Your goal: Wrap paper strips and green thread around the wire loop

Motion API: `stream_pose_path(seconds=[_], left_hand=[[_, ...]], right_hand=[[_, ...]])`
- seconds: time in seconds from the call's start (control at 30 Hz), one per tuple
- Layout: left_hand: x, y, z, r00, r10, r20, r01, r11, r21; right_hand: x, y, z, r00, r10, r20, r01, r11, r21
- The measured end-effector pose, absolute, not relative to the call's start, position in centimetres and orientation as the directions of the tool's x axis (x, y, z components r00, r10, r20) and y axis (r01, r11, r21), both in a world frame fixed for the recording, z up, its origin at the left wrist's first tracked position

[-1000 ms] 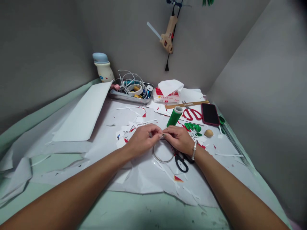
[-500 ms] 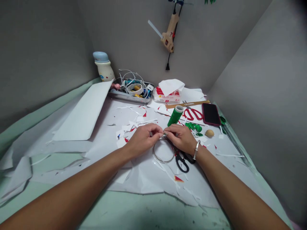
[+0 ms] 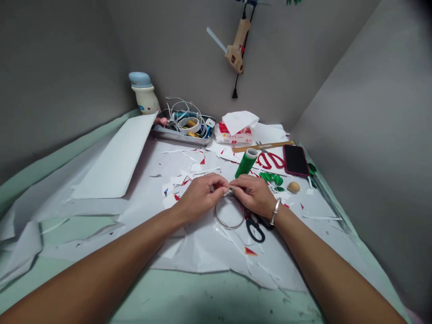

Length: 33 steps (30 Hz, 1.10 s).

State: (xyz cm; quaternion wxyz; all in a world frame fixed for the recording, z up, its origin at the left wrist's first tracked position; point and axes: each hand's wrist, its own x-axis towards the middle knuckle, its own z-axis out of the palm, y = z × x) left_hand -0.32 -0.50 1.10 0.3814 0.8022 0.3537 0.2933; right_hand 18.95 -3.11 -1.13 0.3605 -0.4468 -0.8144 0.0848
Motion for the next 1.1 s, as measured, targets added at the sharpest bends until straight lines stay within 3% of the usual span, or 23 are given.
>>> stream_pose_path(seconds=[0.13,0.3,0.4,0.5,0.67,0.83,0.97,1.1], left_hand=[[-0.4,-0.2,1.0,0.495,0.839,0.227,0.400,-0.452,0.797],[-0.3,-0.4,0.5,0.586,0.779,0.221,0.438,-0.534,0.723],[-0.2,-0.6,0.7,0.613,0.762,0.209,0.376,-0.514,0.771],[-0.3,-0.5,1.0,0.584,0.789,0.191,0.342,-0.452,0.824],[-0.4,0.0,0.9,0.493,0.844,0.212,0.387,-0.431,0.815],[-0.3,-0.2,0.4,0.574,0.790,0.217,0.437,-0.519,0.735],[-0.3,-0.4,0.7,0.618,0.762,0.194,0.360,-0.493,0.792],[-0.4,-0.2,0.9,0.537,0.821,0.194,0.345,-0.424,0.837]], right_hand=[[18.5,-3.8,-0.8,-0.468,0.738,0.487,0.618,0.667,-0.416],[18.4,-4.1,-0.2,-0.375,0.730,0.572,0.657,0.644,-0.392],[18.8,-3.5,-0.6,-0.281,0.776,0.565,0.680,0.576,-0.453],[19.0,-3.0,-1.1,-0.293,0.819,0.493,0.667,0.545,-0.508],[18.5,-3.7,-0.8,-0.453,0.760,0.465,0.621,0.644,-0.447],[18.5,-3.9,-0.2,-0.360,0.740,0.568,0.658,0.633,-0.407],[19.0,-3.2,-0.9,-0.271,0.798,0.538,0.682,0.554,-0.478],[18.9,-3.2,-1.1,-0.380,0.804,0.457,0.658,0.582,-0.478]])
